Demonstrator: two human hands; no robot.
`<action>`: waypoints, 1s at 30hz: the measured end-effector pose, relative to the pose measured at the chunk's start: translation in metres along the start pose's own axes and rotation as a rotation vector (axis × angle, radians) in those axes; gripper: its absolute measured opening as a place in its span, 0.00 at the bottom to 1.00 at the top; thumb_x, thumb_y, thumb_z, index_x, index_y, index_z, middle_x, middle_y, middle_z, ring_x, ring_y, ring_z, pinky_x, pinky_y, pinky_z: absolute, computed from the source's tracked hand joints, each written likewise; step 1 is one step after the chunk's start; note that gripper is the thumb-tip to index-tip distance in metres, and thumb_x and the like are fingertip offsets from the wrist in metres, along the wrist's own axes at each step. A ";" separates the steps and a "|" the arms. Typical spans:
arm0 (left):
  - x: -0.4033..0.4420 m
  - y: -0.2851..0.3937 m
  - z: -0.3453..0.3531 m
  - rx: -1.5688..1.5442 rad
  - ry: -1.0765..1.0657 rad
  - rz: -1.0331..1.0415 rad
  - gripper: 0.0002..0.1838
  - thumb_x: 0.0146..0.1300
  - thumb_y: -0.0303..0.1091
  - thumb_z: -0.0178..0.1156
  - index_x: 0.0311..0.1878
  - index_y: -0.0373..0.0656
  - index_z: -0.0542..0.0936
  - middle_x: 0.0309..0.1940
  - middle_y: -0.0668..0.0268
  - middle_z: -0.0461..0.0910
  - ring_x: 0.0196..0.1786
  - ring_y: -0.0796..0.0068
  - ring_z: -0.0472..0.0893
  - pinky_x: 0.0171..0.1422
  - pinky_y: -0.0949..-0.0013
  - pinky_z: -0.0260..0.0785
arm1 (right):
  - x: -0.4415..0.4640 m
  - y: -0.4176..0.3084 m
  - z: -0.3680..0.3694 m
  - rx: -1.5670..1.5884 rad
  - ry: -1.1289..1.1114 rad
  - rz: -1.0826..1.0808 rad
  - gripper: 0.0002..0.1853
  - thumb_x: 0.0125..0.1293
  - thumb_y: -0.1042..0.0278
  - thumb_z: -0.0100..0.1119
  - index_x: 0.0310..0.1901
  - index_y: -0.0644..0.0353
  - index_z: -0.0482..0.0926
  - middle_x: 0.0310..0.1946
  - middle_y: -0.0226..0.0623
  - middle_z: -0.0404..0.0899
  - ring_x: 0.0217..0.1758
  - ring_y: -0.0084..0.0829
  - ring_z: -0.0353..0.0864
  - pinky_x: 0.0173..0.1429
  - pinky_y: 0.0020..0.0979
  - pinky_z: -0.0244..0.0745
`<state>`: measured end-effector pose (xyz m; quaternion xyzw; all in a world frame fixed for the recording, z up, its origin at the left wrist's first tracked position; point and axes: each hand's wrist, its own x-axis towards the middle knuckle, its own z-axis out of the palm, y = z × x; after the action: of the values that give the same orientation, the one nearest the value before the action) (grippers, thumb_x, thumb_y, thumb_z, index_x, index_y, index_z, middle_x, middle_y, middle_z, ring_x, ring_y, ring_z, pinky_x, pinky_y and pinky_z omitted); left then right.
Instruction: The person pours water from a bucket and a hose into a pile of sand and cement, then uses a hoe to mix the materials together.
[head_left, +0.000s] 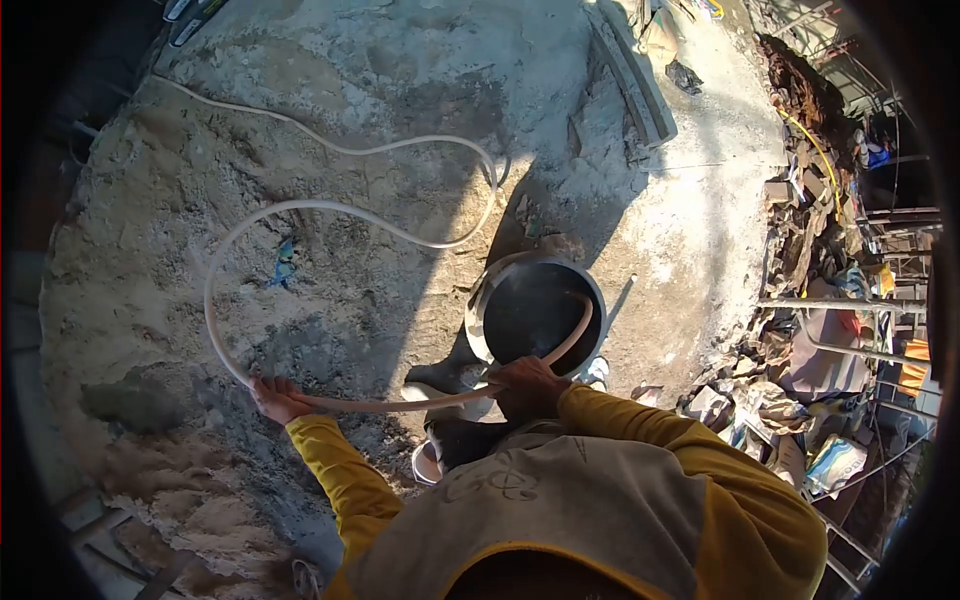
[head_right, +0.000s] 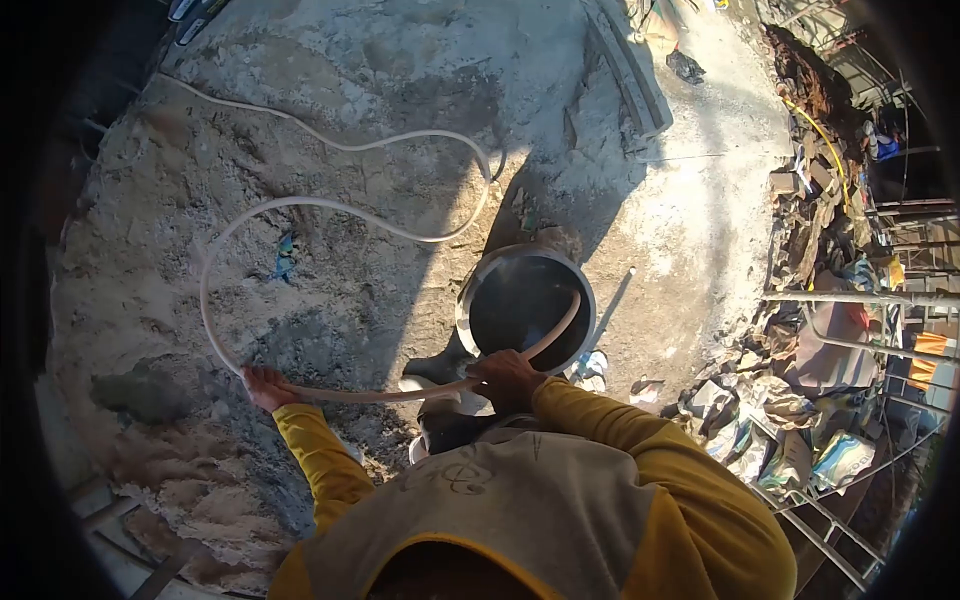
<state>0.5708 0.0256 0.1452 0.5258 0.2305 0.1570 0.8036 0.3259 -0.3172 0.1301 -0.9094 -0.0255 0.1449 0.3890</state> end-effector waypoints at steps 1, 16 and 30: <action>-0.004 -0.015 -0.011 0.049 0.163 -0.107 0.10 0.70 0.39 0.49 0.42 0.43 0.72 0.14 0.78 0.54 0.14 0.87 0.50 0.14 0.76 0.46 | 0.004 0.011 0.000 -0.054 -0.025 0.033 0.09 0.54 0.58 0.62 0.30 0.53 0.79 0.23 0.37 0.79 0.30 0.43 0.81 0.33 0.42 0.73; -0.145 0.014 0.250 -0.440 -0.858 -0.480 0.08 0.71 0.40 0.49 0.39 0.46 0.70 0.23 0.73 0.65 0.22 0.81 0.65 0.23 0.76 0.61 | 0.024 -0.050 -0.093 0.338 0.344 0.206 0.11 0.53 0.63 0.69 0.24 0.58 0.76 0.19 0.35 0.76 0.21 0.30 0.75 0.30 0.30 0.66; -0.162 -0.160 0.026 1.040 -1.318 -0.534 0.19 0.60 0.38 0.57 0.49 0.34 0.72 0.39 0.57 0.79 0.38 0.71 0.79 0.42 0.70 0.73 | 0.018 0.149 -0.224 1.150 1.530 0.640 0.19 0.64 0.55 0.60 0.23 0.50 0.63 0.11 0.21 0.57 0.09 0.17 0.55 0.13 0.23 0.51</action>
<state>0.4494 -0.1385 0.0406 0.7372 -0.1226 -0.4965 0.4416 0.3968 -0.5750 0.1665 -0.3964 0.5502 -0.3897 0.6231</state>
